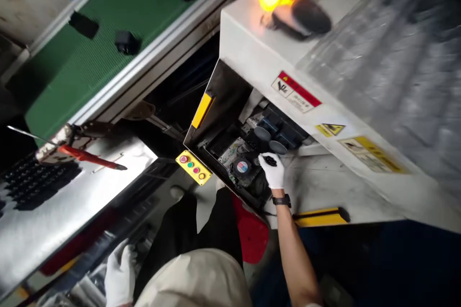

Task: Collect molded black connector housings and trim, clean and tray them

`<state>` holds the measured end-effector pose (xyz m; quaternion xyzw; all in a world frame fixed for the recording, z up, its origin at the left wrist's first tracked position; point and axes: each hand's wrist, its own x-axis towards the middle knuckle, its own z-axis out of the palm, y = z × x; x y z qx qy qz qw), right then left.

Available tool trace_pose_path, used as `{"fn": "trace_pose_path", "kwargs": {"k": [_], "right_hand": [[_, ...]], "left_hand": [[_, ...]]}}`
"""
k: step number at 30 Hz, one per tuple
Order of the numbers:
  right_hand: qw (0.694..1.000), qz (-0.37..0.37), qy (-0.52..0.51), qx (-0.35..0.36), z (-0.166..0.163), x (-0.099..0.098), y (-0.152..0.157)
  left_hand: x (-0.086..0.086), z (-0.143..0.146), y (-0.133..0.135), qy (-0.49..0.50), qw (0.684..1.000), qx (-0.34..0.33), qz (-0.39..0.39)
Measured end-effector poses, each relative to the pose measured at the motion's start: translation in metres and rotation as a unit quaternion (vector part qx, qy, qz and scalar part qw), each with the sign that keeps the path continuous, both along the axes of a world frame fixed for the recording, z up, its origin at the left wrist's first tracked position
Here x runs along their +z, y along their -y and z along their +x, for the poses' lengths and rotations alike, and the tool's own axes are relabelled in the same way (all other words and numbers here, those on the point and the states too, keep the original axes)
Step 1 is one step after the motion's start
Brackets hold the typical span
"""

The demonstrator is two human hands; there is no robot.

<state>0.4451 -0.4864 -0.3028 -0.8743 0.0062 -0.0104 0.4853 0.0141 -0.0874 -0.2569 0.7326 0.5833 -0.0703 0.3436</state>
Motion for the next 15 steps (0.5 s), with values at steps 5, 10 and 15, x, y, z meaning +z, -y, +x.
{"fn": "trace_pose_path", "kwargs": {"k": [5, 10, 15], "right_hand": [[0.992, -0.008, 0.116, -0.041, 0.001, -0.005, -0.005], [0.987, 0.052, 0.133, -0.072, 0.003, -0.01, -0.014], [0.984, 0.057, 0.158, -0.064, 0.004, -0.015, -0.011]], "left_hand": [[0.003, 0.049, 0.064, 0.053, 0.995, 0.019, -0.087], [-0.005, 0.087, 0.111, 0.087, 0.971, 0.055, -0.216], [-0.004, 0.099, 0.142, 0.071, 0.951, 0.04, -0.298]]}}
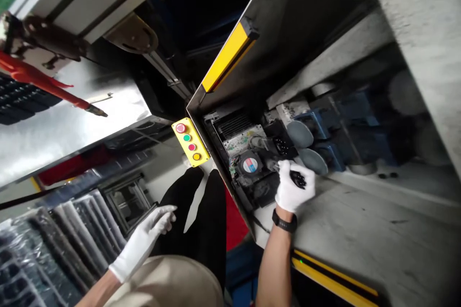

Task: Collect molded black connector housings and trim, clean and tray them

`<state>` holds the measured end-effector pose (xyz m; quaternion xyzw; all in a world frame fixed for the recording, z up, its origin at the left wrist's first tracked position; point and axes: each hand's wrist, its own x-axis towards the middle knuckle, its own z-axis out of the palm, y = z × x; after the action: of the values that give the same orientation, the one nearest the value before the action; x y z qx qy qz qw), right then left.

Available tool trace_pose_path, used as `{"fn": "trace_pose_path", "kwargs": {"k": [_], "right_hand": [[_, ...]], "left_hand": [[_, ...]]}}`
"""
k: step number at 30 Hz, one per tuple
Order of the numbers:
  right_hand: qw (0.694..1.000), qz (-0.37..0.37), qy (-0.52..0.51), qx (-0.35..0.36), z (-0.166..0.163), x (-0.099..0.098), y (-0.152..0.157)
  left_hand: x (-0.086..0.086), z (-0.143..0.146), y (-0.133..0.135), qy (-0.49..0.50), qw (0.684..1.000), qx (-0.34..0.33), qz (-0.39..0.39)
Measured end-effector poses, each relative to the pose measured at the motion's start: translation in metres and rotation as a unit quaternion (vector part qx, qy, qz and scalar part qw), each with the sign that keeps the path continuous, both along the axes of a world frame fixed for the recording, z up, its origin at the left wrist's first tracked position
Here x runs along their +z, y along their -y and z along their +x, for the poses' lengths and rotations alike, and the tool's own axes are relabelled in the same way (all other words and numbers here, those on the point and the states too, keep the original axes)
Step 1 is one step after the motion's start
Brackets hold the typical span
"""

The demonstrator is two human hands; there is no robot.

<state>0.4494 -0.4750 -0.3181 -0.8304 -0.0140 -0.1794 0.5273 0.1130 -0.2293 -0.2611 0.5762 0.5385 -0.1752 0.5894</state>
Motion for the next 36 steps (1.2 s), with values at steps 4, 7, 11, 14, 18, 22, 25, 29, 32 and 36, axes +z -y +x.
{"fn": "trace_pose_path", "kwargs": {"k": [4, 7, 11, 14, 18, 22, 25, 29, 32, 36], "right_hand": [[1.0, 0.005, -0.002, 0.015, 0.0, 0.004, 0.002], [1.0, -0.004, -0.014, 0.02, 0.0, 0.008, 0.004], [0.999, -0.03, -0.01, 0.032, 0.001, 0.016, 0.005], [0.998, -0.061, -0.007, 0.021, 0.002, 0.022, 0.001], [0.999, -0.036, -0.01, 0.018, 0.002, 0.024, -0.003], [0.999, -0.043, -0.002, 0.034, 0.002, 0.024, -0.002], [0.998, -0.051, 0.003, 0.031, 0.002, 0.025, -0.002], [0.999, -0.034, 0.02, 0.023, 0.007, 0.035, -0.004], [0.997, -0.022, 0.067, 0.029, 0.005, 0.057, -0.01], [0.972, 0.044, -0.035, 0.228, -0.032, 0.09, -0.029]], "left_hand": [[-0.006, 0.005, 0.015, -0.004, 0.998, 0.016, -0.061], [-0.012, 0.011, 0.021, 0.001, 0.997, 0.04, -0.071], [-0.014, 0.017, 0.025, 0.0, 0.999, 0.018, -0.045], [-0.013, 0.022, 0.026, 0.002, 0.996, 0.031, -0.081], [-0.013, 0.03, 0.03, 0.002, 0.995, 0.047, -0.089], [-0.011, 0.036, 0.037, 0.017, 0.989, 0.074, -0.126], [-0.012, 0.038, 0.039, 0.016, 0.99, 0.083, -0.116], [-0.017, 0.04, 0.039, 0.017, 0.994, 0.062, -0.093], [-0.012, 0.057, 0.042, 0.035, 0.995, 0.035, -0.089], [0.017, 0.114, 0.054, 0.148, 0.974, 0.015, -0.172]]}}
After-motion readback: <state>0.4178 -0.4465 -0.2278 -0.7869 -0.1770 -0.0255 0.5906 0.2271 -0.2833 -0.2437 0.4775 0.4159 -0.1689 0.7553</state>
